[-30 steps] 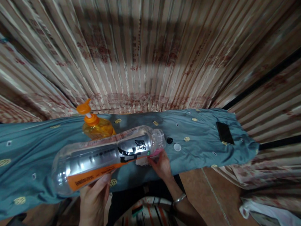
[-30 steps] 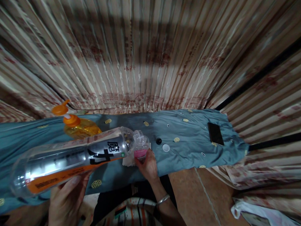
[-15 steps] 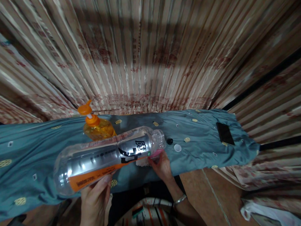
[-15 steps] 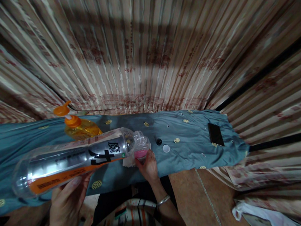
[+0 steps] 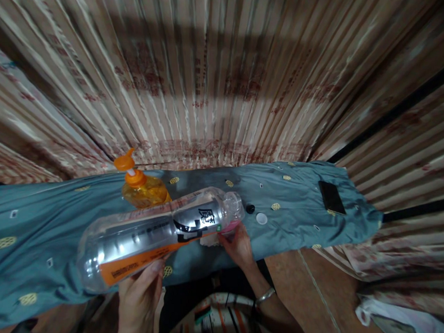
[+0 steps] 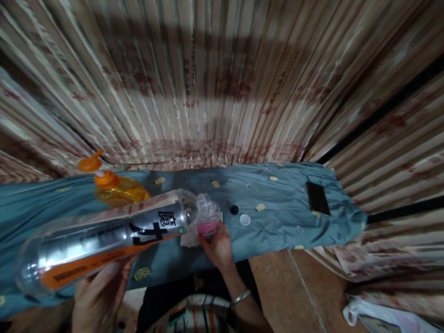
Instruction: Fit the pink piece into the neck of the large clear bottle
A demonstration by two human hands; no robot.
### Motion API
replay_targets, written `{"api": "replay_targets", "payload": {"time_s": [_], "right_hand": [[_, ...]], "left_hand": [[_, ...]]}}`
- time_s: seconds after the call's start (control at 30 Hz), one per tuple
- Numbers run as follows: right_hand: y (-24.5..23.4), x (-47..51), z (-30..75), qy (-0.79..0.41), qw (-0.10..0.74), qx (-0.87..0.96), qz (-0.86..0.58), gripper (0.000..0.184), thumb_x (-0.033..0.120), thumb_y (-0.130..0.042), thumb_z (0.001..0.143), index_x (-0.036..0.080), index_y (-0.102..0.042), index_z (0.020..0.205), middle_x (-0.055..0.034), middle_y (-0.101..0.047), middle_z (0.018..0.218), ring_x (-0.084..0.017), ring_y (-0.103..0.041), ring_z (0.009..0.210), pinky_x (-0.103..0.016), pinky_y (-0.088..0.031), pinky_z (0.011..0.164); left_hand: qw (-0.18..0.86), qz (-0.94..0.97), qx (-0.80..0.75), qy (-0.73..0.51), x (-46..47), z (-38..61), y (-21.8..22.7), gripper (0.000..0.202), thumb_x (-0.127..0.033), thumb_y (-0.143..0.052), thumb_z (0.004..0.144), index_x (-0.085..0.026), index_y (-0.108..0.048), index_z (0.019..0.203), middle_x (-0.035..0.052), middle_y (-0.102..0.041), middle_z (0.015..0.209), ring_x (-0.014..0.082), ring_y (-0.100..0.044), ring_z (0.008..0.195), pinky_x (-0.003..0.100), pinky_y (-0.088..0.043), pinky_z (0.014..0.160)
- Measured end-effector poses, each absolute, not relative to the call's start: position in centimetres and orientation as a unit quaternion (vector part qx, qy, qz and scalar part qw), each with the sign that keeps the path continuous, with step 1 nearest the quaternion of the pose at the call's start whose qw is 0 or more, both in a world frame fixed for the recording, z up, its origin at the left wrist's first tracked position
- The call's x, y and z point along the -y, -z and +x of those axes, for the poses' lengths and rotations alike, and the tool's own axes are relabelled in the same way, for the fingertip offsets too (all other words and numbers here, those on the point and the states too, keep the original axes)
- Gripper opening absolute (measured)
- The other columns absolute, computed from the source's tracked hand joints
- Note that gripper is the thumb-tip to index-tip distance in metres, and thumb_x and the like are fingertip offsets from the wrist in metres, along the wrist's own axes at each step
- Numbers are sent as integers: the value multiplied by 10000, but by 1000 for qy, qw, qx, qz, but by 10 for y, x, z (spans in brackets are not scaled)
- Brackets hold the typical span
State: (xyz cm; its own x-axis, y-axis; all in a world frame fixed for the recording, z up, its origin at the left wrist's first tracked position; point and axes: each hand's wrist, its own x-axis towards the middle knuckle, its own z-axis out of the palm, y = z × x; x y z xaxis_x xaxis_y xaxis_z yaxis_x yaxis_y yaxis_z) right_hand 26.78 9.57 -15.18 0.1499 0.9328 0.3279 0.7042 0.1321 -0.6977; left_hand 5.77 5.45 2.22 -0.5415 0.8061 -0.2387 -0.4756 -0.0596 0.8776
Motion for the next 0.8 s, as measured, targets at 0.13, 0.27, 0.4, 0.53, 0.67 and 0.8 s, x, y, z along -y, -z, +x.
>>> {"api": "replay_targets", "payload": {"time_s": [0.13, 0.27, 0.4, 0.53, 0.67, 0.8], "right_hand": [[151, -95, 268, -141, 402, 639, -641, 458, 525, -666, 886, 183, -562, 1173, -161, -687, 1082, -348, -673, 1036, -518, -572, 887], [150, -95, 268, -141, 402, 642, -638, 460, 522, -665, 895, 196, -552, 1199, -172, -691, 1088, -356, -678, 1031, -514, -577, 873], [152, -96, 268, -131, 404, 647, -633, 493, 562, -630, 911, 170, -548, 1198, -179, -695, 1086, -353, -681, 1023, -521, -575, 881], [156, -96, 267, -119, 405, 643, -640, 539, 630, -590, 911, 150, -558, 1152, -175, -697, 1050, -340, -684, 994, -514, -580, 860], [155, -96, 267, -122, 401, 640, -644, 515, 621, -586, 915, 158, -558, 1140, -173, -698, 1048, -335, -684, 999, -501, -577, 858], [153, -95, 267, -129, 403, 640, -641, 496, 586, -604, 906, 166, -548, 1165, -166, -697, 1069, -334, -681, 1006, -501, -576, 865]], "left_hand": [[448, 174, -509, -714, -55, 58, -23, 408, -250, -905, 460, -273, -747, 835, 14, -772, 812, 312, -743, 901, 413, -639, 748], [437, 161, -518, -717, -57, 58, -25, 467, -256, -913, 414, -261, -753, 853, 7, -763, 777, 307, -746, 875, 409, -638, 758], [435, 154, -519, -719, -59, 59, -28, 485, -236, -913, 349, -259, -751, 806, -1, -748, 721, 297, -743, 825, 382, -639, 706], [443, 150, -508, -723, -58, 58, -28, 408, -190, -901, 378, -257, -740, 747, -31, -705, 618, 248, -735, 731, 309, -625, 632], [444, 134, -501, -731, -57, 57, -26, 381, -117, -879, 358, -253, -724, 678, -50, -715, 633, 209, -714, 645, 279, -615, 591], [442, 127, -504, -731, -58, 57, -26, 340, -109, -871, 343, -244, -698, 603, -47, -722, 640, 206, -708, 620, 276, -613, 575]]}}
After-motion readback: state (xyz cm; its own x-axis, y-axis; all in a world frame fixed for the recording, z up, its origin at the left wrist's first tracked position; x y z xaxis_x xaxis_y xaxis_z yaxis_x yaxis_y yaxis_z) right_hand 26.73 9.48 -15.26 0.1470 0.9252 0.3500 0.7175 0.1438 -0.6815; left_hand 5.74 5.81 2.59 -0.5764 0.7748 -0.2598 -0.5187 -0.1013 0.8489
